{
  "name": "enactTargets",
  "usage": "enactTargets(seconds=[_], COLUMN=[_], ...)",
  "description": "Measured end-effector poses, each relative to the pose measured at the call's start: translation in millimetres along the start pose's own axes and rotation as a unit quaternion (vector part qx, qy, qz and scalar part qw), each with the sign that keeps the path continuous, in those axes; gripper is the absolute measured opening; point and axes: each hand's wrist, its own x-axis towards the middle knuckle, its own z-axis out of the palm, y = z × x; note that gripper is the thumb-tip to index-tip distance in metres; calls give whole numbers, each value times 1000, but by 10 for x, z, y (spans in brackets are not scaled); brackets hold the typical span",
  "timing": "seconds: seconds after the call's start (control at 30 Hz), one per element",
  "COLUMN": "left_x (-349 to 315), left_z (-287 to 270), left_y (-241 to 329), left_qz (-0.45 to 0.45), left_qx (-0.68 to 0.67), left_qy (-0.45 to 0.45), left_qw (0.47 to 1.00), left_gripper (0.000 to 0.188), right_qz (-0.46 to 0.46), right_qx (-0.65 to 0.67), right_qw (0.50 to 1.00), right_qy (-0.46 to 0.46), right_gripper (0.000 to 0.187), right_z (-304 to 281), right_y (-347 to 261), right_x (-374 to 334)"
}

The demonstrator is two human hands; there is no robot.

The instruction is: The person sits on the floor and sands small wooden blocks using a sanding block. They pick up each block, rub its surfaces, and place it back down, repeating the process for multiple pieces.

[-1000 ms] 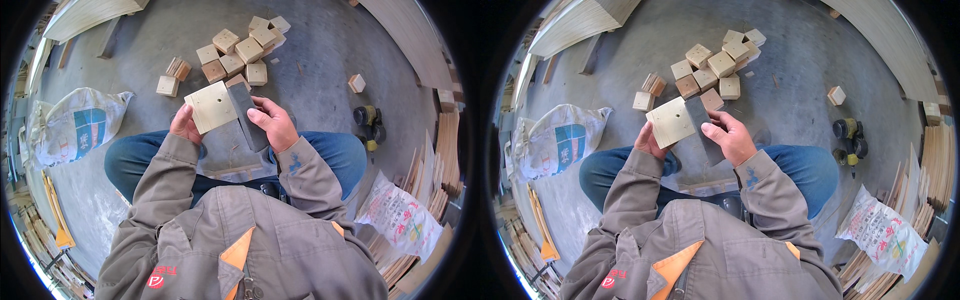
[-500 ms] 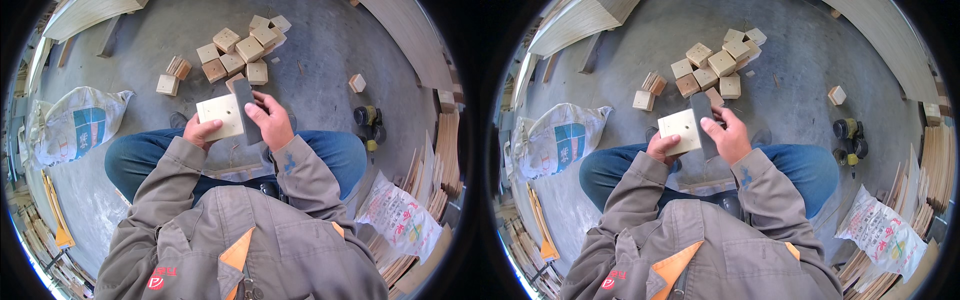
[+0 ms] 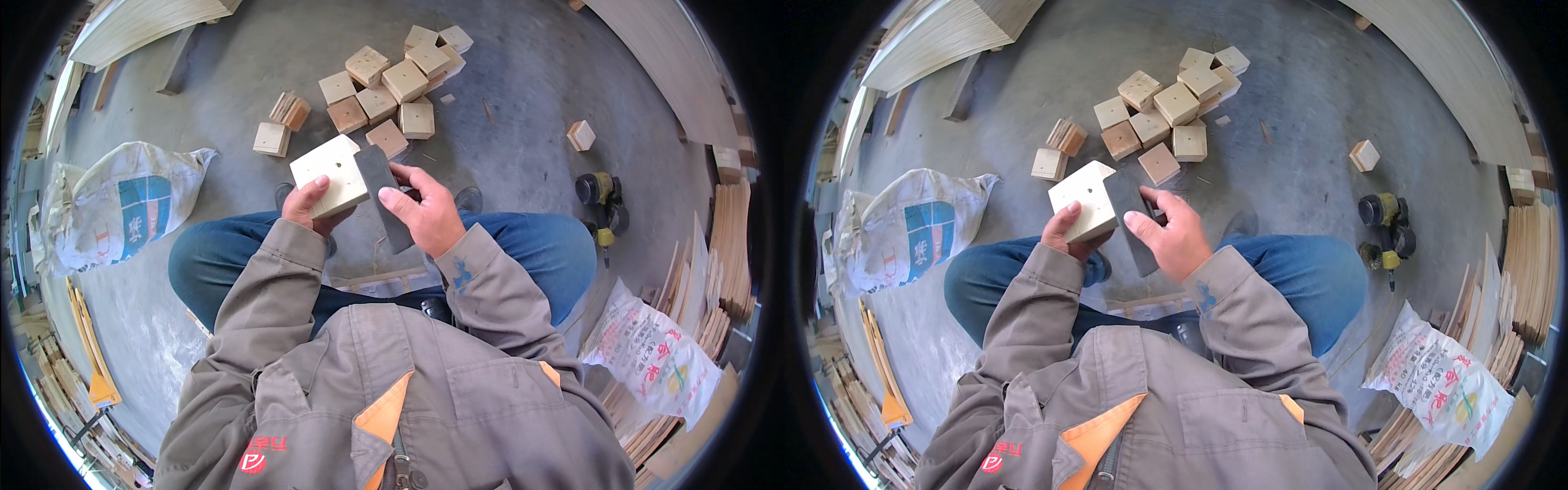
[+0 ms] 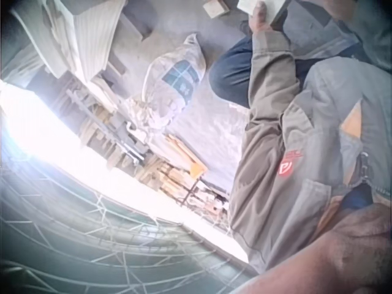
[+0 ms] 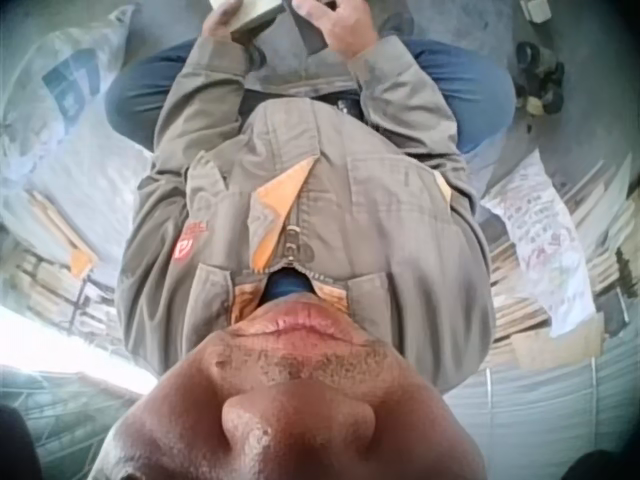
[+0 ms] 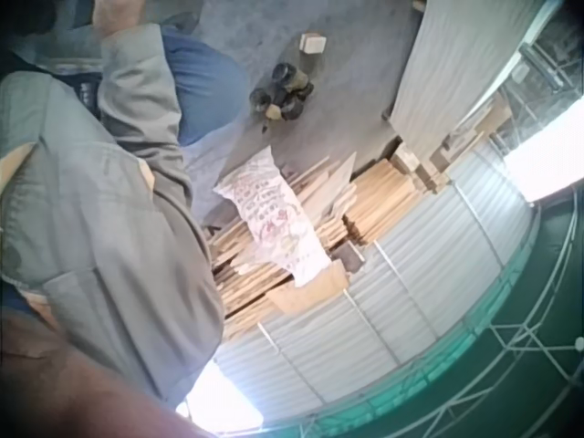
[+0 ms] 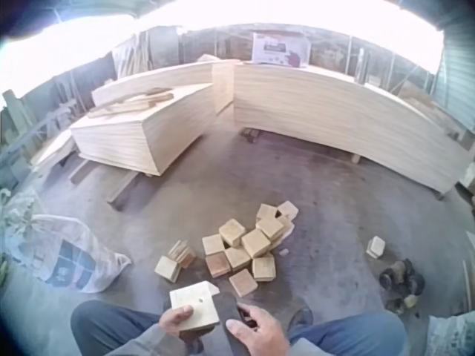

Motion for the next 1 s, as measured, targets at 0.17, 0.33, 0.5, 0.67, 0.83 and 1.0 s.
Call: enactTargets(seconds=[0.17, 0.33, 0.5, 0.67, 0.83, 1.0], left_x=[-115, -66, -62, -57, -69, -116], left_z=[277, 221, 141, 121, 180, 313], left_y=[-167, -209, 57, -33, -220, -63], left_qz=[-25, -7, 33, -34, -58, -36], left_qx=[86, 57, -72, -66, -61, -122], left_qy=[-61, -86, 47, 18, -173, -197], left_qw=[994, 995, 996, 997, 981, 972], left_gripper=[75, 76, 73, 75, 81, 83], right_qz=[-1, -6, -68, -64, -21, -33], right_qx=[14, 12, -134, -144, -55, 18], right_qw=[995, 992, 988, 986, 976, 964], right_qy=[95, 124, 16, 51, 211, 264], right_gripper=[49, 55, 62, 59, 58, 57], right_z=[-185, -208, 29, -18, -449, -551], right_y=[-34, 21, -159, -227, 23, -136], right_x=[231, 206, -151, 46, 468, 362])
